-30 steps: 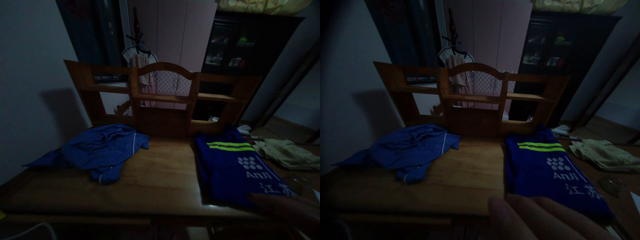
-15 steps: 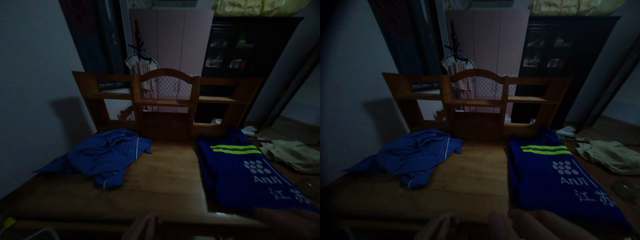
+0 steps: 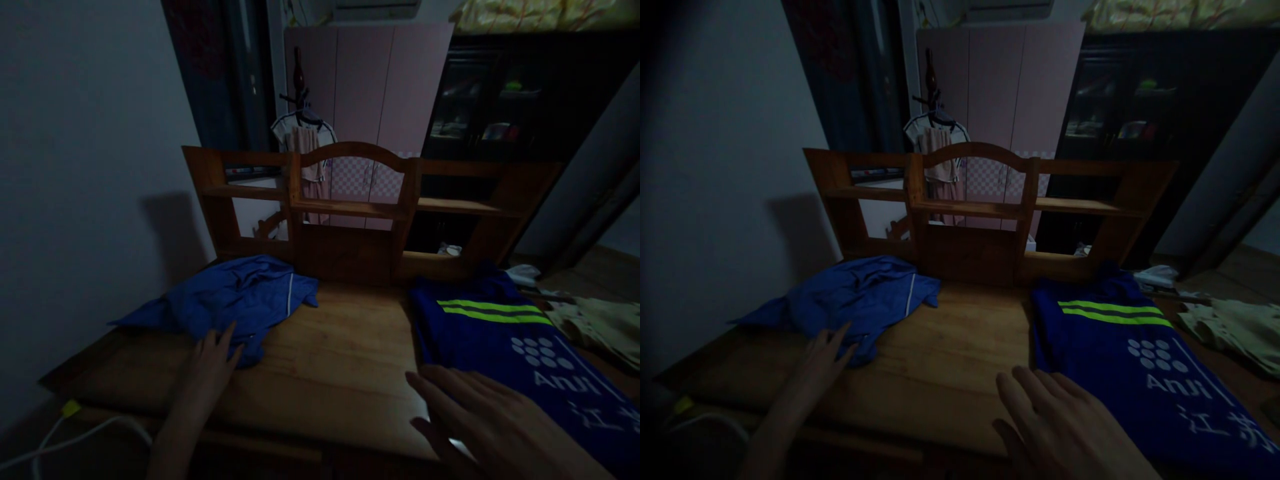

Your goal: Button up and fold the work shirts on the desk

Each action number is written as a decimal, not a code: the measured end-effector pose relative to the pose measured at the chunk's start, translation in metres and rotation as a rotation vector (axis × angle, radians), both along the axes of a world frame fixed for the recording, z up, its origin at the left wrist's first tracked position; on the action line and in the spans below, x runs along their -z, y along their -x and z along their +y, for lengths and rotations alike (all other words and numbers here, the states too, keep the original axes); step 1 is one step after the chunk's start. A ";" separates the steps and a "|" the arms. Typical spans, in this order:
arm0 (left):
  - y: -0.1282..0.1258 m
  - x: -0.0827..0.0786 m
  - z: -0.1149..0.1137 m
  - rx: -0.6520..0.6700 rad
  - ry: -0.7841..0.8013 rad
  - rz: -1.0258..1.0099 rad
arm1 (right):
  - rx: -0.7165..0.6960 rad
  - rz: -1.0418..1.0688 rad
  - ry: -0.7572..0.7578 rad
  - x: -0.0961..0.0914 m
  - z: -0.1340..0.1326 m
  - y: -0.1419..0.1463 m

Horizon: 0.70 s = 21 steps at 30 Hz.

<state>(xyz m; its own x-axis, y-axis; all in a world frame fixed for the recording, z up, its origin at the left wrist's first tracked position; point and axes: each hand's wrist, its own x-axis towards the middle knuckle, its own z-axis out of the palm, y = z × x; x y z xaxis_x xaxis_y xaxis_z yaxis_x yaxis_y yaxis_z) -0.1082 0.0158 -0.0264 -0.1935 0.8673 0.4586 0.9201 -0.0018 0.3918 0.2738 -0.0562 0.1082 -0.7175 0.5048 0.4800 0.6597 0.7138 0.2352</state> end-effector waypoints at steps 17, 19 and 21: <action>-0.084 0.024 -0.056 0.185 -0.407 -0.202 | 0.180 0.171 0.579 0.108 0.036 0.069; -0.098 0.034 -0.066 0.301 -0.322 -0.239 | 0.255 0.204 0.658 0.123 0.039 0.082; -0.113 0.042 -0.075 0.456 -0.154 -0.257 | 0.329 0.221 0.718 0.133 0.043 0.090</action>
<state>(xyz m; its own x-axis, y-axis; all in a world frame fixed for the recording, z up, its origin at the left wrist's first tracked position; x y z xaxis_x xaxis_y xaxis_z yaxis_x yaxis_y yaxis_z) 0.0048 -0.0590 -0.0680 0.0645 0.8159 0.5746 0.6872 -0.4538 0.5673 0.1837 -0.0137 -0.0251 -0.4061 0.9109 0.0723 0.8391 0.4031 -0.3652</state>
